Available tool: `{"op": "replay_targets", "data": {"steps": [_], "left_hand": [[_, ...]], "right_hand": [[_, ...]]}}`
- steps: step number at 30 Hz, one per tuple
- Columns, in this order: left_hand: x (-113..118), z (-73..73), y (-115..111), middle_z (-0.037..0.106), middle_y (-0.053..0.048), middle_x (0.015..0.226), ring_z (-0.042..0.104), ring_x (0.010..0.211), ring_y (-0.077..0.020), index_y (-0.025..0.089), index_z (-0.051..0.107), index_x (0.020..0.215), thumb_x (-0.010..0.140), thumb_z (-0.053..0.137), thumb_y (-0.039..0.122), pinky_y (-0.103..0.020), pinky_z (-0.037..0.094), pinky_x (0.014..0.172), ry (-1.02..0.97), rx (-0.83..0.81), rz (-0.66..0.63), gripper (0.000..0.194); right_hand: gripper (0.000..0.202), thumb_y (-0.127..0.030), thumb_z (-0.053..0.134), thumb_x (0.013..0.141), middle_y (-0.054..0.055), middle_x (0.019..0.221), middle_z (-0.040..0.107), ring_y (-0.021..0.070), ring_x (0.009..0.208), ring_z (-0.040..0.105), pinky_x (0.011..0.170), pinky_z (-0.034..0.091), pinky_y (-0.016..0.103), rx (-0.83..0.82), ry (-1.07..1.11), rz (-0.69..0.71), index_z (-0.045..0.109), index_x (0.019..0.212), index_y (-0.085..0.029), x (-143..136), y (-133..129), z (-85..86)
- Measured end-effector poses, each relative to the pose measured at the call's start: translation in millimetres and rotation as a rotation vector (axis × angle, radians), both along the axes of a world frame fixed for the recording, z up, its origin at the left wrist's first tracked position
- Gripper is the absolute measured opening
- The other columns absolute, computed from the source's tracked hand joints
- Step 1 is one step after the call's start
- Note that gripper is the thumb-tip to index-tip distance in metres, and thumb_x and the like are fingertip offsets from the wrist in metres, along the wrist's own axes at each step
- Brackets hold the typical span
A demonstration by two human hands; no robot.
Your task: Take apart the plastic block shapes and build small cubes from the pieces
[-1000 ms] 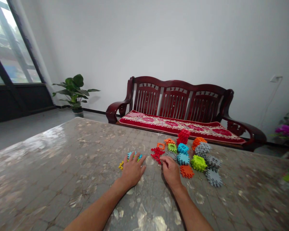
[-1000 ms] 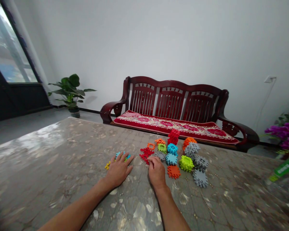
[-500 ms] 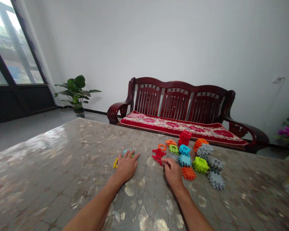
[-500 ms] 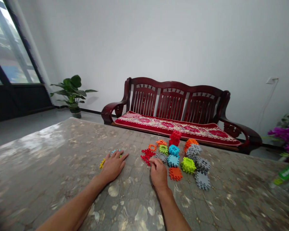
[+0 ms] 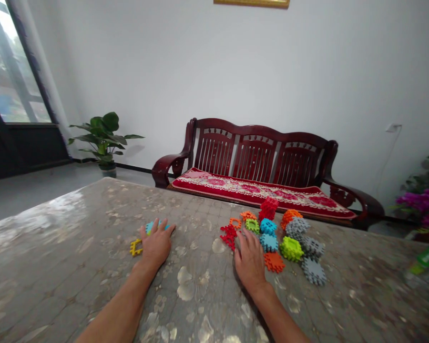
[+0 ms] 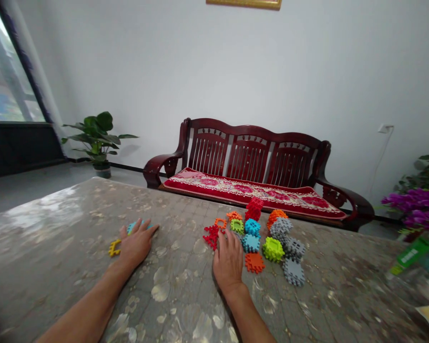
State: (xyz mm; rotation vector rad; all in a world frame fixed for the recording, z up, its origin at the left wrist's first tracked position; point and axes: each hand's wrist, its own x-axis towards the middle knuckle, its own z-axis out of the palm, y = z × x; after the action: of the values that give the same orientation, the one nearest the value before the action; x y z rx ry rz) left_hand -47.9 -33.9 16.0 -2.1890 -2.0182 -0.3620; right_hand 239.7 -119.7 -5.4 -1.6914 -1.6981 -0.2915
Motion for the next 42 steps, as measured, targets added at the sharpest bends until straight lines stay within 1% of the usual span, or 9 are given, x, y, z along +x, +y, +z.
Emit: {"op": "replay_targets", "data": {"steps": [5, 9, 11, 15, 19, 25, 29, 34, 42], "left_hand": [[25.8, -2.6, -3.5, 0.051, -0.006, 0.148, 0.035, 0.144, -0.0290, 0.026, 0.065, 0.127, 0.089, 0.043, 0.013, -0.052, 0.021, 0.119, -0.076, 0.071, -0.232, 0.046], [55.1, -9.0, -13.0, 0.043, -0.010, 0.154, 0.037, 0.143, -0.0241, 0.021, 0.053, 0.140, 0.088, 0.050, 0.021, -0.041, 0.029, 0.118, -0.227, -0.041, -0.479, 0.051], [68.3, -10.4, -18.2, 0.039, -0.012, 0.156, 0.037, 0.143, -0.0238, 0.020, 0.044, 0.147, 0.086, 0.056, 0.028, -0.040, 0.031, 0.117, -0.278, -0.113, -0.540, 0.062], [88.9, -4.5, -25.4, 0.038, -0.015, 0.156, 0.034, 0.144, -0.0276, 0.022, 0.036, 0.151, 0.081, 0.064, 0.041, -0.049, 0.024, 0.118, -0.285, -0.207, -0.556, 0.078], [105.8, 2.5, -27.7, 0.036, -0.017, 0.157, 0.031, 0.145, -0.0309, 0.024, 0.035, 0.151, 0.076, 0.068, 0.049, -0.054, 0.022, 0.117, -0.238, -0.237, -0.547, 0.086], [142.5, -1.5, -22.5, 0.035, -0.013, 0.158, 0.022, 0.148, -0.0359, 0.027, 0.037, 0.150, 0.068, 0.072, 0.060, -0.058, 0.014, 0.118, -0.198, -0.161, -0.650, 0.095], [174.1, -3.6, -18.4, 0.044, -0.011, 0.151, 0.029, 0.144, -0.0354, 0.027, 0.043, 0.145, 0.067, 0.072, 0.061, -0.057, 0.017, 0.118, -0.229, -0.091, -0.760, 0.090], [203.3, -5.8, -12.1, 0.058, -0.010, 0.135, 0.046, 0.130, -0.0306, 0.025, 0.054, 0.133, 0.073, 0.070, 0.052, -0.048, 0.026, 0.115, -0.259, -0.059, -0.800, 0.068], [213.4, -5.5, -5.0, 0.063, -0.010, 0.121, 0.053, 0.119, -0.0283, 0.021, 0.059, 0.126, 0.081, 0.064, 0.042, -0.043, 0.036, 0.106, -0.236, -0.082, -0.787, 0.050]], "right_hand": [[0.047, -0.018, 0.054, 0.085, 0.017, 0.142, 0.052, 0.0325, 0.132, 0.044, 0.109, 0.034, 0.051, -0.053, -0.063, -0.048, 0.058, 0.131, -0.017, 3.5, 18.2, 1.1], [0.037, -0.026, 0.055, 0.087, 0.017, 0.132, 0.061, 0.0348, 0.127, 0.049, 0.107, 0.034, 0.057, -0.095, -0.011, -0.086, 0.064, 0.123, -0.020, -0.6, 29.5, -1.0], [0.034, -0.026, 0.051, 0.090, 0.015, 0.127, 0.065, 0.0318, 0.125, 0.052, 0.107, 0.035, 0.055, -0.099, 0.014, -0.010, 0.065, 0.120, -0.021, -3.0, 30.7, -0.4], [0.038, -0.023, 0.041, 0.093, 0.011, 0.133, 0.061, 0.0235, 0.128, 0.050, 0.110, 0.035, 0.044, 0.013, 0.071, 0.093, 0.062, 0.124, -0.019, 7.9, 24.4, 10.6], [0.040, -0.025, 0.039, 0.092, 0.014, 0.130, 0.060, 0.0268, 0.126, 0.048, 0.109, 0.034, 0.048, 0.152, 0.128, -0.156, 0.061, 0.124, -0.016, 40.1, 11.2, 19.4], [0.043, -0.034, 0.040, 0.093, 0.020, 0.131, 0.057, 0.0323, 0.124, 0.049, 0.101, 0.038, 0.047, 0.113, 0.114, -0.316, 0.057, 0.128, -0.015, 61.0, -0.6, -2.3], [0.046, -0.031, 0.043, 0.091, 0.022, 0.134, 0.054, 0.0352, 0.127, 0.045, 0.101, 0.037, 0.050, 0.073, 0.128, -0.345, 0.057, 0.130, -0.013, 58.6, 2.4, -9.9], [0.044, -0.035, 0.039, 0.093, 0.017, 0.128, 0.060, 0.0305, 0.123, 0.049, 0.104, 0.036, 0.048, 0.096, 0.156, -0.200, 0.060, 0.126, -0.014, 59.4, 4.8, -9.3], [0.045, -0.041, 0.047, 0.090, 0.018, 0.116, 0.068, 0.0311, 0.103, 0.063, 0.089, 0.044, 0.042, 0.055, 0.190, -0.316, 0.061, 0.126, -0.018, 66.4, 4.6, -22.4]]}}
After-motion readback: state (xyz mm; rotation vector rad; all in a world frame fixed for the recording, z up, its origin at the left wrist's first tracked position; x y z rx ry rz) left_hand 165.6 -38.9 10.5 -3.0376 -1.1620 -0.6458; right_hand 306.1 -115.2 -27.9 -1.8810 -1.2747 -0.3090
